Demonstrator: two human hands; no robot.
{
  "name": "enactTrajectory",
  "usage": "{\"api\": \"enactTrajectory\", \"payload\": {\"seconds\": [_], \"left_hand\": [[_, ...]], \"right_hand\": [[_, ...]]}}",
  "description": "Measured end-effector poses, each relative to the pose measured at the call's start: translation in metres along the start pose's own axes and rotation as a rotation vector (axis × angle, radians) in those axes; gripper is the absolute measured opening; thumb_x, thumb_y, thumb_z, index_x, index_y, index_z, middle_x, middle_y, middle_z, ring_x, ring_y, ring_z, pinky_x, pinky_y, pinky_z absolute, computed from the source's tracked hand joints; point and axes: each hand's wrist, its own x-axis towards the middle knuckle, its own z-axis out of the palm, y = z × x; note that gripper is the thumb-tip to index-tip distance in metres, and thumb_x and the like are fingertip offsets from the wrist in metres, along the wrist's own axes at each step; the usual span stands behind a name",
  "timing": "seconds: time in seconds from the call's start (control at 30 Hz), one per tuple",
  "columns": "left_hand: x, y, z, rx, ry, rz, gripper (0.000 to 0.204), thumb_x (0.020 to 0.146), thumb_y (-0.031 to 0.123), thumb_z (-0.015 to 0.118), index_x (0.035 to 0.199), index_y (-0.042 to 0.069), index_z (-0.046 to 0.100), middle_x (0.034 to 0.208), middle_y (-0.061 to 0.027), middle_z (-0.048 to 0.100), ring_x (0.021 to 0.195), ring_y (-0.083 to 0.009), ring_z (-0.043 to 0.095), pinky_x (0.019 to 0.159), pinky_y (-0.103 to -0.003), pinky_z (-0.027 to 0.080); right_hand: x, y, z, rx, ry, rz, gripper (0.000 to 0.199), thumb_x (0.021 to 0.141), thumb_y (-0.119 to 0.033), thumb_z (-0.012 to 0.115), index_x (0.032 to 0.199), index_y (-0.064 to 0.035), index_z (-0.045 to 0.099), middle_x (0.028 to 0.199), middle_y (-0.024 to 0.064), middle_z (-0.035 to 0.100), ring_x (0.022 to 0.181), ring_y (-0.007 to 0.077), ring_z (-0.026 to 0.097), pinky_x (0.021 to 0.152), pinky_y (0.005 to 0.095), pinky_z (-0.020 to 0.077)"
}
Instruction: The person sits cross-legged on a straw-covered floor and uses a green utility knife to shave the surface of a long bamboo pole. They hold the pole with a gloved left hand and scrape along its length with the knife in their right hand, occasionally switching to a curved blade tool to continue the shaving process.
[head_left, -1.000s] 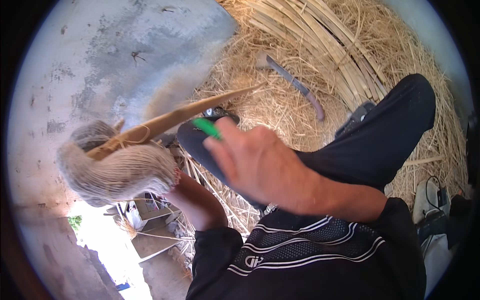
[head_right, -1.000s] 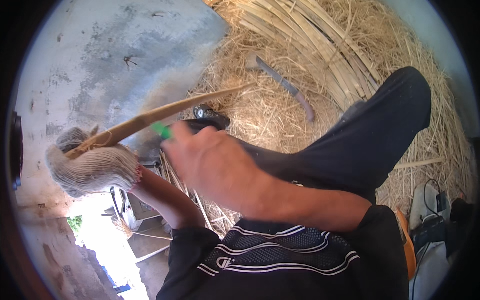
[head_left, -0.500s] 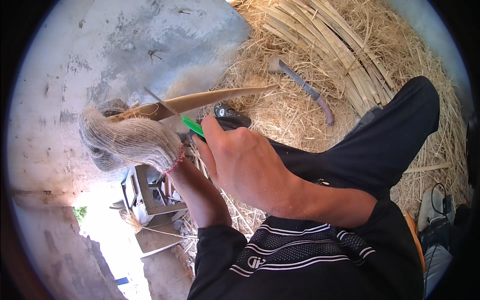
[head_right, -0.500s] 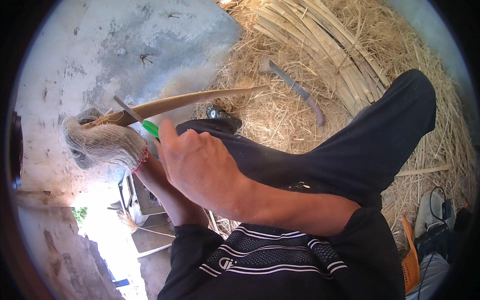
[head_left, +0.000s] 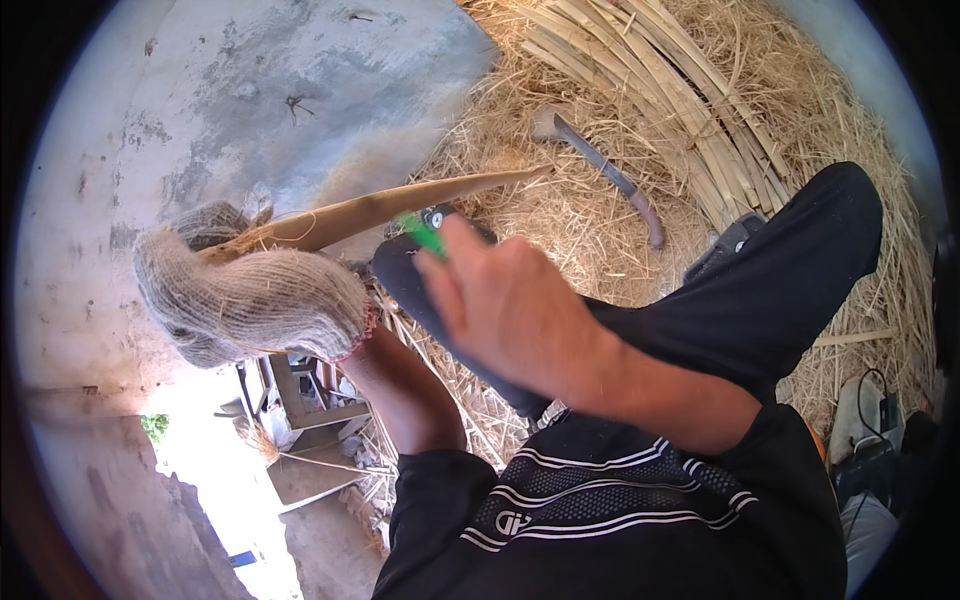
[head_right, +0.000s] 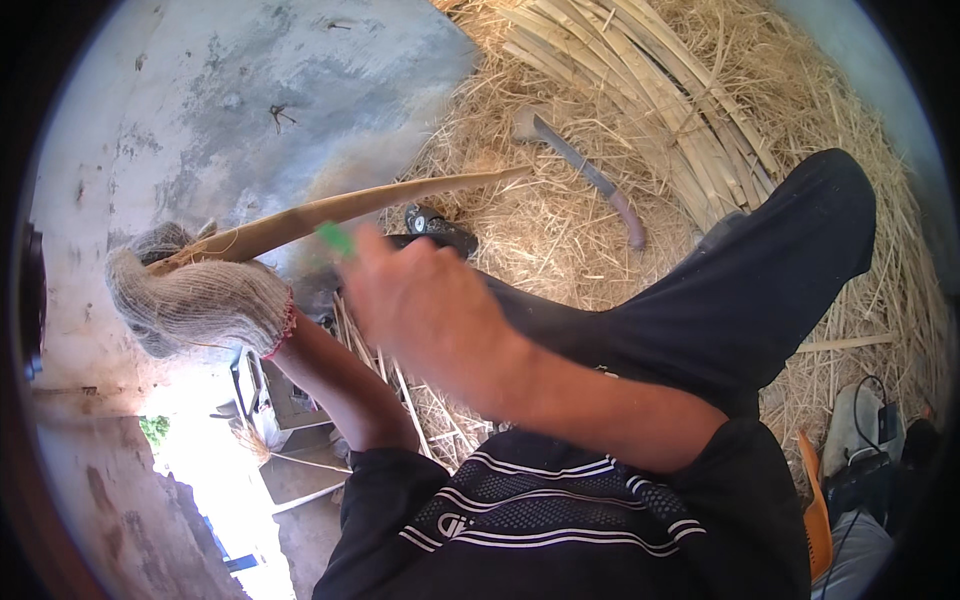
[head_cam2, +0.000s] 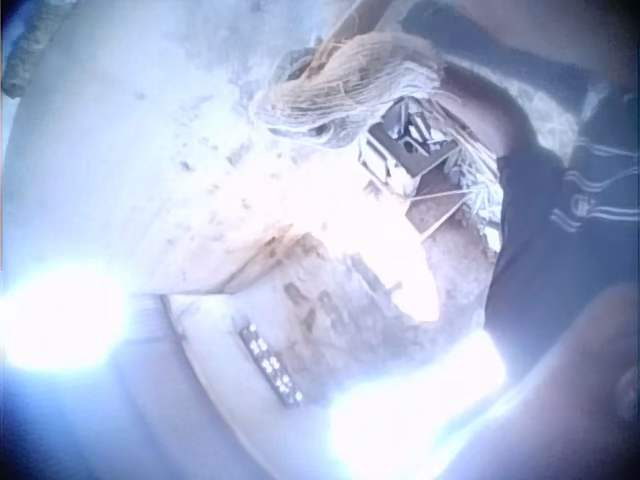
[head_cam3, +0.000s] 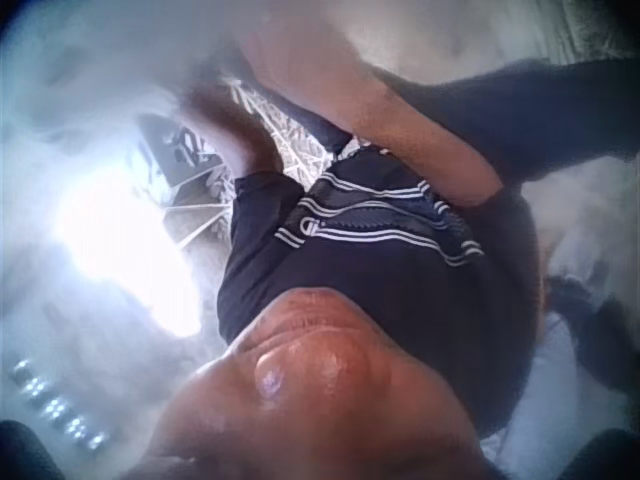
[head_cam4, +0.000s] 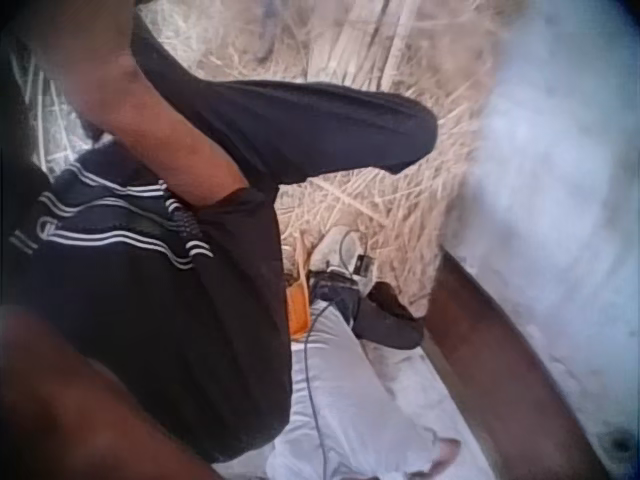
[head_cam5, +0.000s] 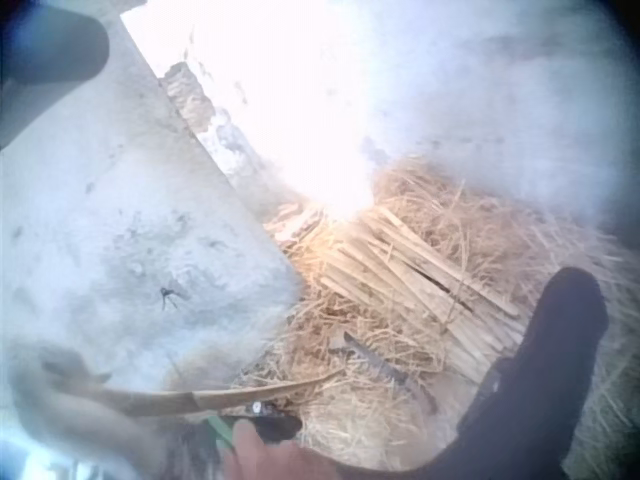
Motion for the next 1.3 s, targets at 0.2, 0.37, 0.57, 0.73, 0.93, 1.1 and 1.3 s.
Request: {"api": "enactTrajectory", "payload": {"seconds": [0.2,0.37,0.57,0.73,0.93,1.1,1.3], "left_hand": [[-0.010,-0.011,0.000,-0.044,0.082,0.085,0.038,0.100,0.030,0.045,0.107,-0.005,0.059,0.087,-0.0124,0.062,0.060,-0.0152,0.064,0.047,-0.023,0.057],[-0.003,-0.025,0.003,-0.130,0.125,0.313,0.039,0.102,0.032,0.041,0.115,-0.001,0.056,0.100,-0.0104,0.056,0.071,-0.0114,0.059,0.053,-0.020,0.056],[0.003,-0.019,0.003,-0.104,0.054,0.140,0.045,0.102,0.040,0.037,0.109,0.003,0.061,0.100,-0.0115,0.057,0.074,-0.0152,0.059,0.057,-0.024,0.053],[0.001,-0.010,0.010,-0.229,0.042,-0.225,0.039,0.101,0.037,0.042,0.102,0.003,0.062,0.092,-0.0096,0.059,0.071,-0.0159,0.060,0.054,-0.024,0.050],[0.008,-0.022,0.019,-0.082,0.062,-0.083,0.035,0.098,0.029,0.046,0.079,0.003,0.060,0.069,-0.0048,0.060,0.049,-0.0126,0.055,0.045,-0.023,0.044],[-0.005,-0.005,0.024,-0.223,0.203,-0.037,0.042,0.096,0.029,0.047,0.069,-0.002,0.059,0.065,-0.0066,0.059,0.046,-0.0132,0.054,0.044,-0.025,0.048],[0.009,0.037,0.004,-0.437,-0.003,-0.428,0.036,0.095,0.029,0.054,0.083,-0.003,0.066,0.071,-0.0095,0.065,0.051,-0.0150,0.059,0.043,-0.026,0.049]], "right_hand": [[-0.001,0.018,-0.001,-0.078,-0.016,0.030,0.027,0.098,-0.024,0.053,0.090,0.0022,0.051,0.055,0.0239,0.055,0.052,0.0416,0.061,0.044,0.0466,0.0476],[-0.012,-0.020,-0.011,-0.050,-0.062,-0.108,0.024,0.096,-0.021,0.056,0.089,-0.0001,0.048,0.055,0.0196,0.058,0.052,0.0358,0.065,0.045,0.0411,0.0532],[-0.007,-0.014,0.001,-0.097,0.071,-0.141,0.021,0.094,-0.017,0.058,0.088,0.0011,0.048,0.051,0.0203,0.054,0.047,0.0382,0.061,0.043,0.0439,0.0504],[-0.001,-0.010,0.018,-0.109,0.096,-0.144,0.022,0.094,-0.018,0.057,0.091,0.0011,0.048,0.053,0.0208,0.056,0.049,0.0401,0.062,0.046,0.0464,0.0517],[0.007,0.187,0.030,-0.470,-0.115,0.122,0.026,0.094,-0.014,0.051,0.095,0.0077,0.066,0.078,0.0296,0.065,0.074,0.0430,0.067,0.073,0.0475,0.0560],[-0.005,0.057,-0.002,-0.145,0.001,0.063,0.029,0.097,-0.021,0.050,0.103,0.0068,0.053,0.073,0.0311,0.062,0.071,0.0469,0.064,0.066,0.0539,0.0517],[0.000,-0.027,-0.020,-0.052,-0.047,-0.008,0.026,0.098,-0.022,0.050,0.100,0.0047,0.051,0.070,0.0287,0.062,0.068,0.0444,0.065,0.061,0.0483,0.0540]]}}
